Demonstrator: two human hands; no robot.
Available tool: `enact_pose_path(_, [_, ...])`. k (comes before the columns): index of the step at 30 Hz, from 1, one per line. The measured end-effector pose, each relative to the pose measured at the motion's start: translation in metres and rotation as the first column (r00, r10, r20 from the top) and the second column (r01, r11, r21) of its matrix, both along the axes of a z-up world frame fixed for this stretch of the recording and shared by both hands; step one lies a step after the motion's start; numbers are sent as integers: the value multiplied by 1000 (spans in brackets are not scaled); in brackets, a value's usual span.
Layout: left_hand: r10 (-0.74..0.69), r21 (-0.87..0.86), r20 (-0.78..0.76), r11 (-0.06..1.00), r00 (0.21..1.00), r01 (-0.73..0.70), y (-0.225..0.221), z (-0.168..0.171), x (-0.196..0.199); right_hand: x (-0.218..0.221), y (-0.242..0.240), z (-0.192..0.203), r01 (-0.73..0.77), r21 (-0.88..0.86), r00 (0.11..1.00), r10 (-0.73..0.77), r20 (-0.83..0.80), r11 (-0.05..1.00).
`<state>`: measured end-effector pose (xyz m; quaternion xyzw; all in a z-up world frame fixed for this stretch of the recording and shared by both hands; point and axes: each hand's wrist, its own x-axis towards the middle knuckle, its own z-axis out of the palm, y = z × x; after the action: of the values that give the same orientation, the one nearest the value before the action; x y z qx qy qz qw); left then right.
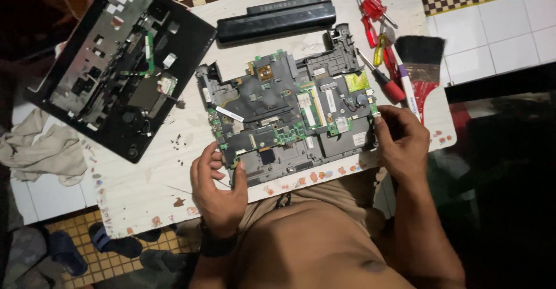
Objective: Aligning and installing a motherboard into a laptop chassis during a repair process.
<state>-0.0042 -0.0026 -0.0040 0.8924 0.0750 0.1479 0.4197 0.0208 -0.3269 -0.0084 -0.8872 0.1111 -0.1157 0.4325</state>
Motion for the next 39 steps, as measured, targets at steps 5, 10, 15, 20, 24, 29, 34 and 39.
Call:
enact_pose_path(5, [-8, -3, 53, 1000, 999, 9, 0, 3, 1, 0, -1, -4, -7, 30, 1000, 6, 11, 1000])
enact_pose_path(10, [6, -37, 103, 999, 995, -2, 1, -2, 3, -1, -6, -10, -54, 74, 993, 45, 112, 996])
enact_pose_path(15, [-2, -4, 111, 1000, 994, 2, 1, -1, 3, -3, -8, -15, -48, 112, 994, 37, 104, 993])
enact_pose_path(20, [0, -16, 128, 1000, 992, 2, 2, -3, 3, -3, -9, -21, -38, 171, 995, 21, 102, 985])
enact_pose_path(24, [-33, -41, 182, 998, 983, 41, 4, -3, 2, -3, -5, -18, -35, 251, 988, -4, 155, 967])
enact_pose_path(29, [-102, 73, 202, 993, 974, 89, 5, 18, -5, -12, -9, -8, -25, 363, 997, -3, 77, 932])
enact_pose_path(34, [-195, 64, 260, 981, 946, 184, 20, 18, -12, -17, -8, 11, 51, 506, 990, -110, 88, 861])
enact_pose_path(39, [-284, 189, 448, 957, 848, 220, 46, 16, -19, -25, -7, 49, 245, 705, 917, -395, 55, 666])
